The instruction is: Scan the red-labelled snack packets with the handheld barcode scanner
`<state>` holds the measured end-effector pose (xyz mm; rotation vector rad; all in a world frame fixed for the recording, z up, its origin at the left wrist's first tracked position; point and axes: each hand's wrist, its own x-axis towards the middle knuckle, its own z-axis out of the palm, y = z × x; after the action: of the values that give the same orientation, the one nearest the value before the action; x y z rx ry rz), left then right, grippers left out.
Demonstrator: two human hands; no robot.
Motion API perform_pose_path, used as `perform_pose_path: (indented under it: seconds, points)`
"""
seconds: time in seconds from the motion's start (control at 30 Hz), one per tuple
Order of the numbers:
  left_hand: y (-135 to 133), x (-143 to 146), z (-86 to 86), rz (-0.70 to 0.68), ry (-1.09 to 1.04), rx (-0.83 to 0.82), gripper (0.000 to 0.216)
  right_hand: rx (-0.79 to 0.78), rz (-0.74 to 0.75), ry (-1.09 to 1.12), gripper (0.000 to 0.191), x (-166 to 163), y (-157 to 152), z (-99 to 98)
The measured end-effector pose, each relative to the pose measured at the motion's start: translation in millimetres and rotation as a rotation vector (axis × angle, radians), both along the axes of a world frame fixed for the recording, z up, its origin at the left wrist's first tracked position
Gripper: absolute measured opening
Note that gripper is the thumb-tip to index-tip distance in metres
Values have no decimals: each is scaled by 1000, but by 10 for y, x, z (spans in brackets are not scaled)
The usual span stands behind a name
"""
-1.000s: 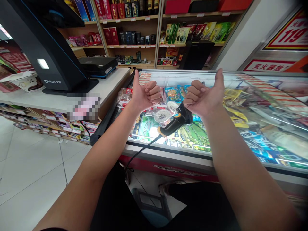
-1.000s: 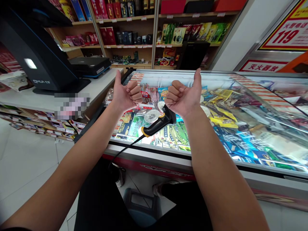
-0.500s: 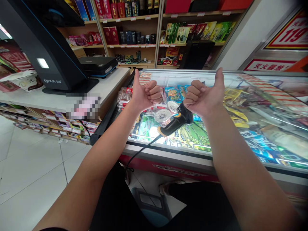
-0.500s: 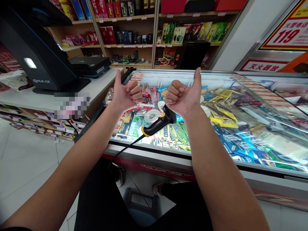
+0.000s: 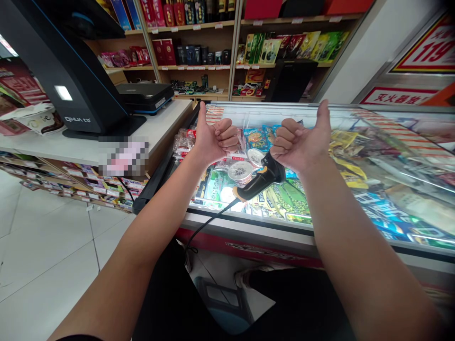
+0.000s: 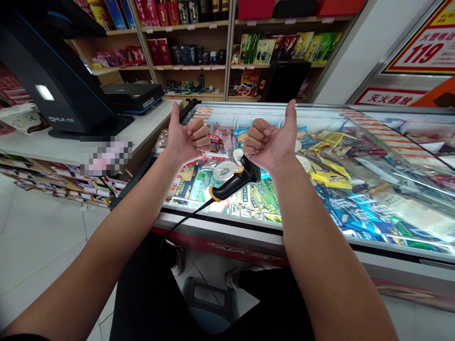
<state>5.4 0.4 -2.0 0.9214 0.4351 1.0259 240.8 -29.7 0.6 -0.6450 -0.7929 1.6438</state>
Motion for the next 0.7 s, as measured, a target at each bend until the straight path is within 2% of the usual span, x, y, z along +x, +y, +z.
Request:
perform_pose_path:
  seconds: [0.27,0.7]
  points:
    - [3,-2,1,51,58,7,73,2,11,-21,69,-11,-4,7]
    - [-5,0,13,-35,-29,-52,71,-49,92,122,69,5,25,-13]
